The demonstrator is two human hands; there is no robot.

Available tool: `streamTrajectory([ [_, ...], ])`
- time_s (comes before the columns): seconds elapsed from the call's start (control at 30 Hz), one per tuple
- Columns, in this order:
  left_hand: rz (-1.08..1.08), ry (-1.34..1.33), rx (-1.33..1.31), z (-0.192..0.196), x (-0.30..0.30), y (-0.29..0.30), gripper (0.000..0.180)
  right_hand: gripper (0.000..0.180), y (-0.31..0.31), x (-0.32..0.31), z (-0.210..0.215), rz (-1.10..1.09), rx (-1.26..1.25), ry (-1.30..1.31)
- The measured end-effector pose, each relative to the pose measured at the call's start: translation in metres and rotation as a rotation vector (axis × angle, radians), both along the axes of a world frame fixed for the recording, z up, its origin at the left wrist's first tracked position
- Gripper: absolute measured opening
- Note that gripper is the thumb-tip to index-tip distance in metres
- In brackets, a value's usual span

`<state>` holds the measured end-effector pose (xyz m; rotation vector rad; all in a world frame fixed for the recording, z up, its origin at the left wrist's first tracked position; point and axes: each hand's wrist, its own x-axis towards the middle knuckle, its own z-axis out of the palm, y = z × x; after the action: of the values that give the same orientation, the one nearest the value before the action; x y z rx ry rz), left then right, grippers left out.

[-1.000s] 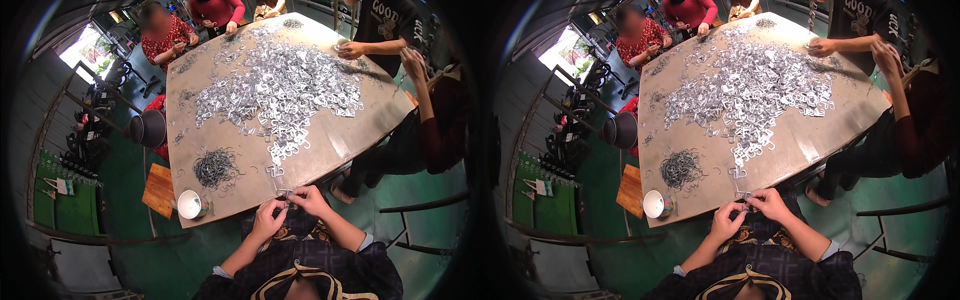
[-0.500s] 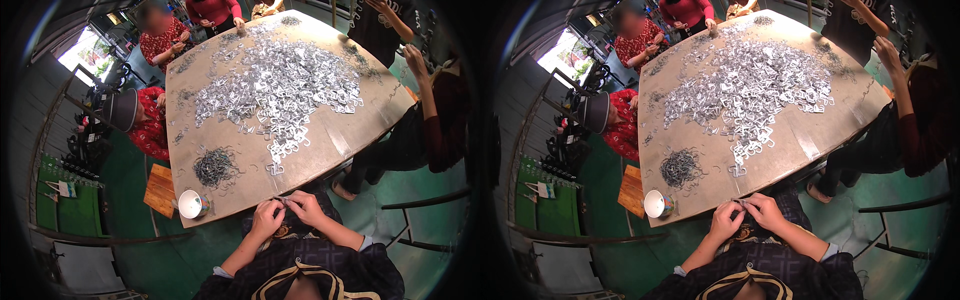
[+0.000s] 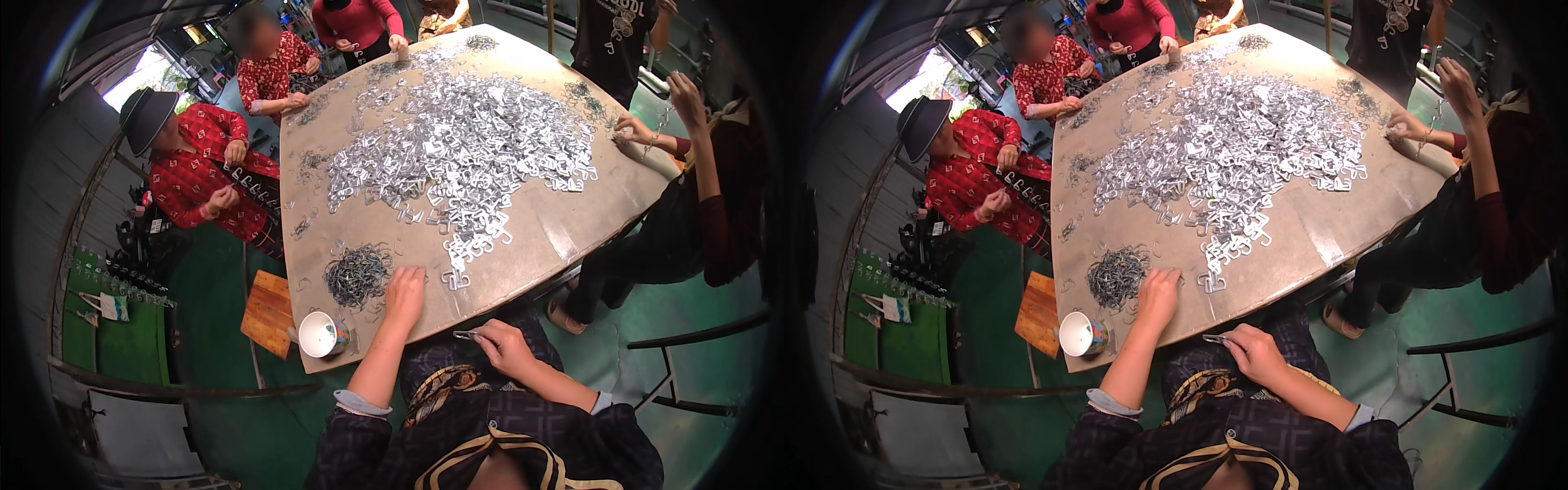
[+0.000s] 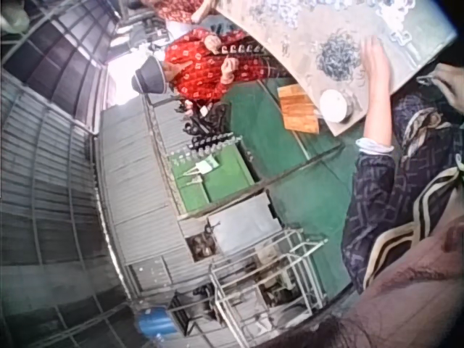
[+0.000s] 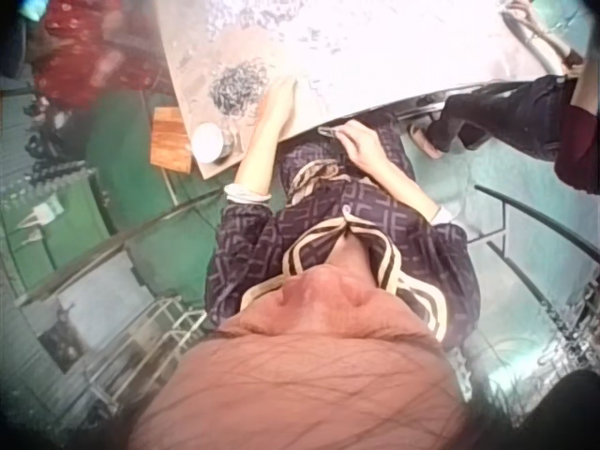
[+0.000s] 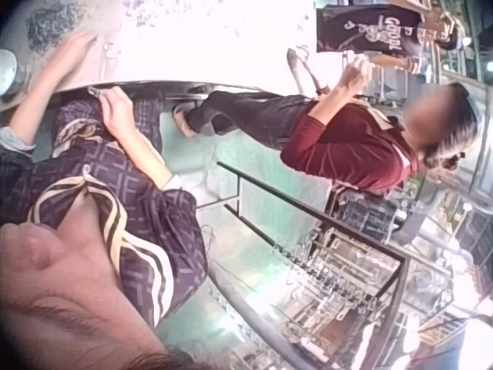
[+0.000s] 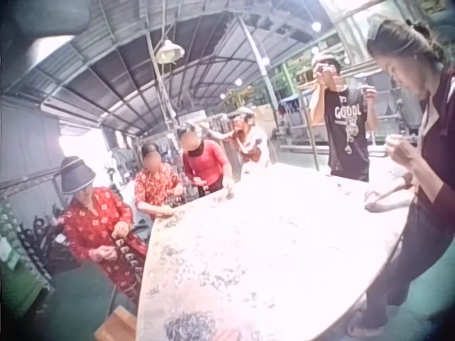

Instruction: The person assembles small metal hooks by hand at a large table with several coworkers. They pick up individual hooks and wire pieces, connect them, and place the finished assemblies into a small white bowl. The camera wearer also briefly hangs a completed chain of hooks onto a nearby metal rack.

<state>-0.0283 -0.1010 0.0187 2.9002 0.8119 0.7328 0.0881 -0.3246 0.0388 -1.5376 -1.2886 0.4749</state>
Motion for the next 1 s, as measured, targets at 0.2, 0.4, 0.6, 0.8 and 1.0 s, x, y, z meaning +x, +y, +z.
streamTrajectory([
  [0.2, 0.024, 0.320, 0.088, 0.002, 0.024, 0.003, 0.010, 0.009, -0.002, 0.002, 0.000, -0.010, 0.018, -0.010],
  [0.4, 0.084, 0.351, 0.063, 0.007, 0.033, 0.003, 0.009, 0.010, -0.001, 0.000, 0.000, 0.001, 0.005, -0.013],
  [0.6, 0.062, 0.052, -0.627, 0.044, 0.016, -0.013, 0.010, 0.012, -0.004, 0.001, 0.000, -0.040, -0.011, 0.012],
  [0.8, -0.303, -0.160, -1.009, 0.068, -0.018, -0.069, 0.010, 0.013, 0.002, 0.001, -0.005, -0.047, -0.011, 0.026],
  [1.0, -0.308, -0.173, -1.022, 0.055, -0.026, -0.080, 0.011, 0.014, 0.003, -0.002, -0.006, -0.018, -0.034, 0.021],
])
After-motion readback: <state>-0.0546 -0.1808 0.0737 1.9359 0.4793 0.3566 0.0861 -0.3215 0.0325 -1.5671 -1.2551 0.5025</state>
